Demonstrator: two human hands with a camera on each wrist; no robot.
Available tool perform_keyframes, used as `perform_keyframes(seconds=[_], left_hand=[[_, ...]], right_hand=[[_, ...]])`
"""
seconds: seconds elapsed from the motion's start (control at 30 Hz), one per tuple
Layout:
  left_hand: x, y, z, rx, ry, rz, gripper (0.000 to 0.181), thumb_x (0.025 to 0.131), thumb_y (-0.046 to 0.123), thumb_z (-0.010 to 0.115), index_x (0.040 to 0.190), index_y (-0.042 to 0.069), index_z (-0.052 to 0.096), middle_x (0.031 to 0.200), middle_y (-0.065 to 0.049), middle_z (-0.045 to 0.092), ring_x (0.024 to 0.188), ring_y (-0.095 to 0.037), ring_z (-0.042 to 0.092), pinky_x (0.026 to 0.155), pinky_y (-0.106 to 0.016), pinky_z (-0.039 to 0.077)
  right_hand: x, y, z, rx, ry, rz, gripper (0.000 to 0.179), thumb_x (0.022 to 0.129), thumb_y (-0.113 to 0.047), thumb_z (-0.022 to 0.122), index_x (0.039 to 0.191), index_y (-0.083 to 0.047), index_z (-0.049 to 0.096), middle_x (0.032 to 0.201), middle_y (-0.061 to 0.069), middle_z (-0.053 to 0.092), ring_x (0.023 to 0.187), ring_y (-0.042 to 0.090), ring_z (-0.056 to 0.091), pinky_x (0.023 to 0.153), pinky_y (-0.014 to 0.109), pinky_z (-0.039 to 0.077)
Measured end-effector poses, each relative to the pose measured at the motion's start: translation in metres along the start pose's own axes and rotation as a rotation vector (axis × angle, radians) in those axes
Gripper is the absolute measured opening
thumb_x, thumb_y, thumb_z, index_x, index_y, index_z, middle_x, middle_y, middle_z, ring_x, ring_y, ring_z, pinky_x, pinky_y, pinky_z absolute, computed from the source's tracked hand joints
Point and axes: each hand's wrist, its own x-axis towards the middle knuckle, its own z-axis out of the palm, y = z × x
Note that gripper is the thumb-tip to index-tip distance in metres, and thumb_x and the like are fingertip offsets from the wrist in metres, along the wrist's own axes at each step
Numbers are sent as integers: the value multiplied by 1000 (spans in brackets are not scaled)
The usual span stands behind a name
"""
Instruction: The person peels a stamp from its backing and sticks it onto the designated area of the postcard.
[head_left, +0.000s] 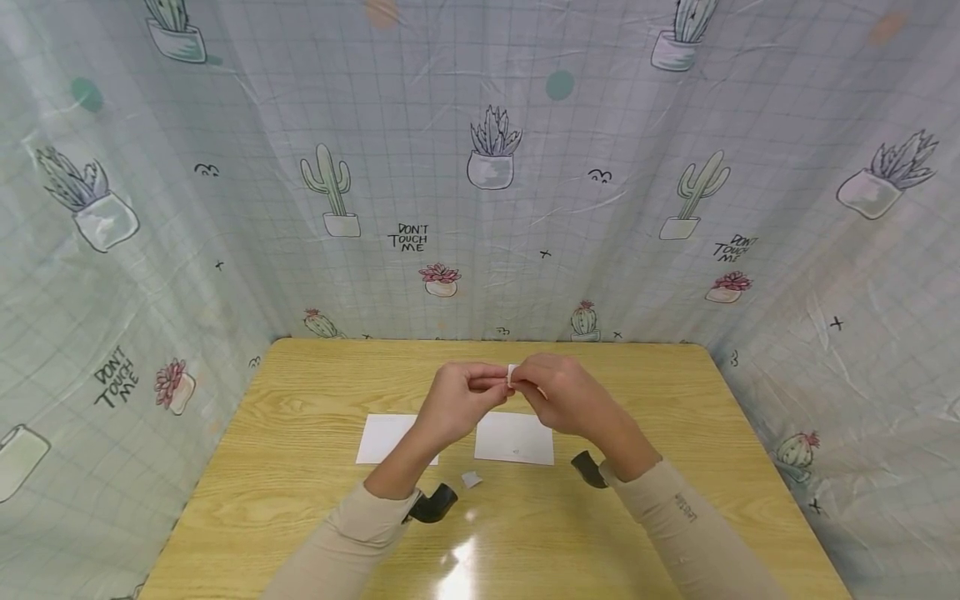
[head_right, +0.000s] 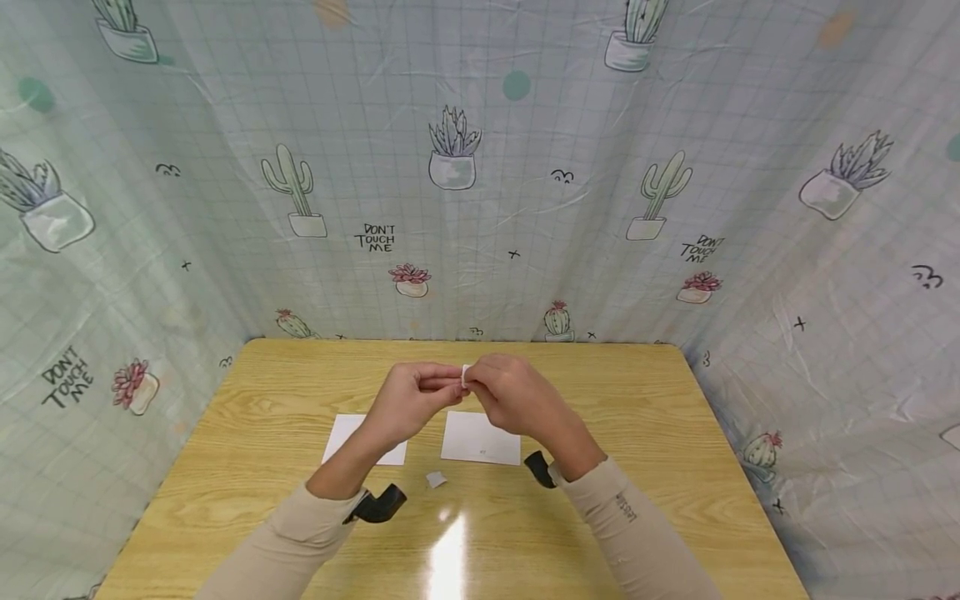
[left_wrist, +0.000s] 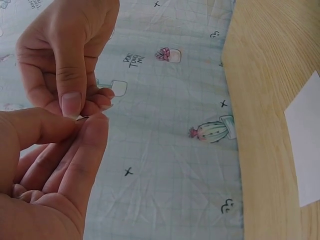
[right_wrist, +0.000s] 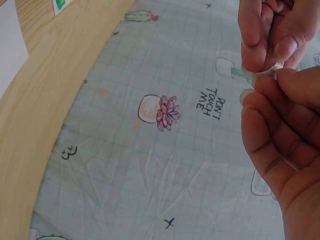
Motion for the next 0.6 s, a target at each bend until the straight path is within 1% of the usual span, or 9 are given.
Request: perform_keyframes(seconds=[0.17,0.3,0.4,0.5,0.6], left_hand=[[0,0,0,-9,0,12,30,100,10,69,126,-4,72,116,-19,78,105,-27,79,85,-32,65],[-1,1,0,-45,14,-17,30,98,12,72,126,-1,73,114,-17,79,104,-28,79,86,-34,66],[0,1,2,-48,39,-19,28,98,12,73,123,-1,75,111,-17,80,101,-28,79,86,-35,66],[1,1,4,-57,74,-20,25,97,11,73,119,0,77,108,-17,80,99,-27,80,85,-35,66],[1,1,8,-94,115,-28,22,95,8,74,116,1,79,106,-18,80,98,-26,80,85,-35,66]], right_hand=[[1,-2,1,-15,3,15,9,88,5,76,90,-4,73,81,3,72,70,12,64,64,24,57],[0,-3,2,-16,10,24,9,88,3,76,90,-5,72,80,2,71,70,11,62,64,23,57],[0,-3,3,-20,23,28,9,87,3,76,91,-5,72,81,3,71,70,11,63,64,24,58],[-1,-3,5,-25,53,28,11,86,4,76,92,-4,71,83,5,71,71,13,64,65,25,59],[-3,-5,10,-31,93,34,14,84,5,75,93,-3,68,84,6,70,73,14,65,66,26,60]])
